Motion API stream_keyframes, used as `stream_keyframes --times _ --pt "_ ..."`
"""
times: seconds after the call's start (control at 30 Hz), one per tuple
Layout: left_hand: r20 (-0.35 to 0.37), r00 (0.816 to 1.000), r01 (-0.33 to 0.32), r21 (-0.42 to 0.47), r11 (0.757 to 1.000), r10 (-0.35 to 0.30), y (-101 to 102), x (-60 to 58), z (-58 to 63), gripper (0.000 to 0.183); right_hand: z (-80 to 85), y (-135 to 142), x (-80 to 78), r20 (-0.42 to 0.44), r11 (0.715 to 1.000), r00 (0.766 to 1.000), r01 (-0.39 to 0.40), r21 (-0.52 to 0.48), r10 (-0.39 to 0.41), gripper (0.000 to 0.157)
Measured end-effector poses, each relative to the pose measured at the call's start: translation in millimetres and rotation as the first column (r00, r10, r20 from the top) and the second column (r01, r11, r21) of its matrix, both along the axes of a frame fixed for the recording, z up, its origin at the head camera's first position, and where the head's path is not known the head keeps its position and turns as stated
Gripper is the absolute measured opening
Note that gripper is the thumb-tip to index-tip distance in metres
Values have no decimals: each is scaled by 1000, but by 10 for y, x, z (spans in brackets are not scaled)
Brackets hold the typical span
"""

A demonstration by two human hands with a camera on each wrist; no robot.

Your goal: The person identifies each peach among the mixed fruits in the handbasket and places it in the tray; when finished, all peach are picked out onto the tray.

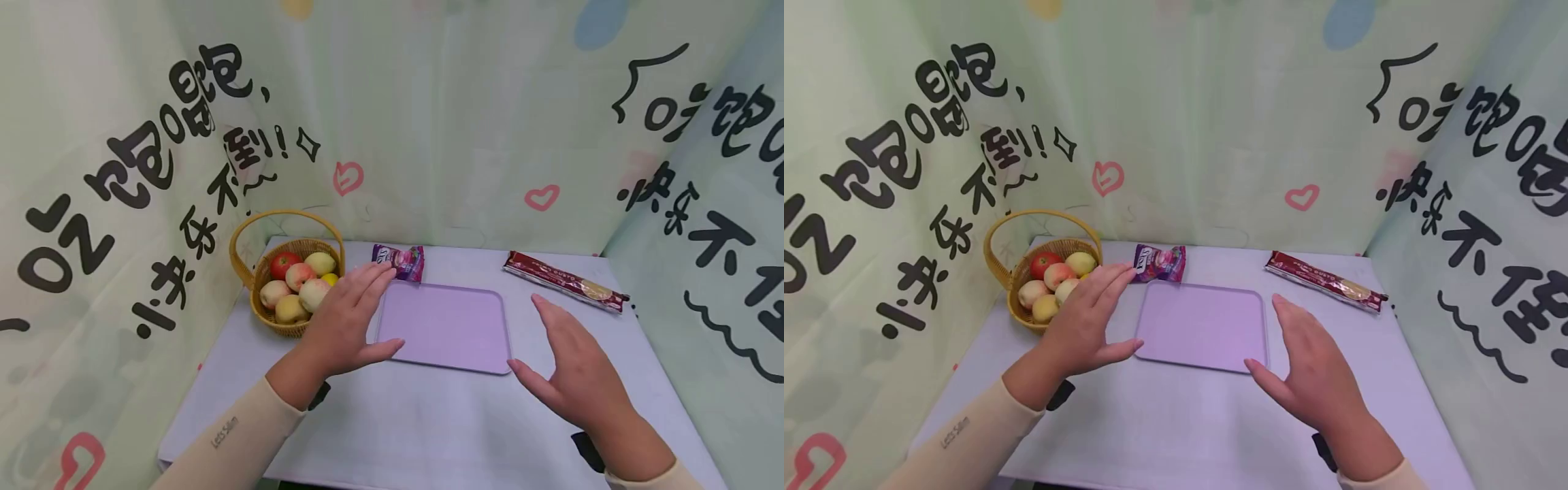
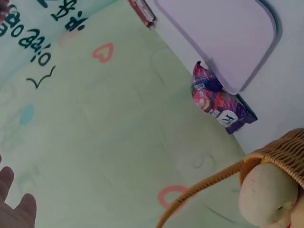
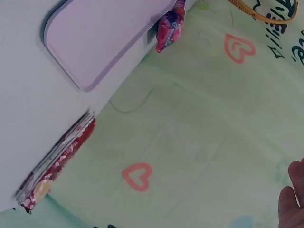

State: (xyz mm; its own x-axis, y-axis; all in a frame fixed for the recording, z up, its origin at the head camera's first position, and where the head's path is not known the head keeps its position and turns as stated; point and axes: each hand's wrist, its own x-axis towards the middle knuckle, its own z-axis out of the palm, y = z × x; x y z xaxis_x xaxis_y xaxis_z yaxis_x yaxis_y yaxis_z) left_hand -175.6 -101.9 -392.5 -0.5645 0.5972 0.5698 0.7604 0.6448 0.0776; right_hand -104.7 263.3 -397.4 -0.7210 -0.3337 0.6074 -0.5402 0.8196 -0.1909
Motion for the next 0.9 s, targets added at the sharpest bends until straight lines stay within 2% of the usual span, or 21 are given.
stream_keyframes --times 0.13,0.23,0.47,0.7,0.9 --pt "67 996 -66 51 997 62 -64 -58 -1 104 -83 32 5 117 991 986 125 -47 -119 91" --pt "123 986 -127 88 988 115 -120 -107 -14 107 -155 66 -15 185 977 968 191 -90 -172 93" --pt "208 957 -229 126 965 200 -247 -230 -99 107 -331 125 -108 259 946 937 281 -164 -234 85" --pt "290 934 -275 200 941 211 -377 -335 -233 104 -544 147 -195 323 921 915 321 -219 -242 75" --pt "383 887 -357 220 908 256 -467 -397 -321 103 -708 140 -250 394 887 873 398 -236 -287 68"
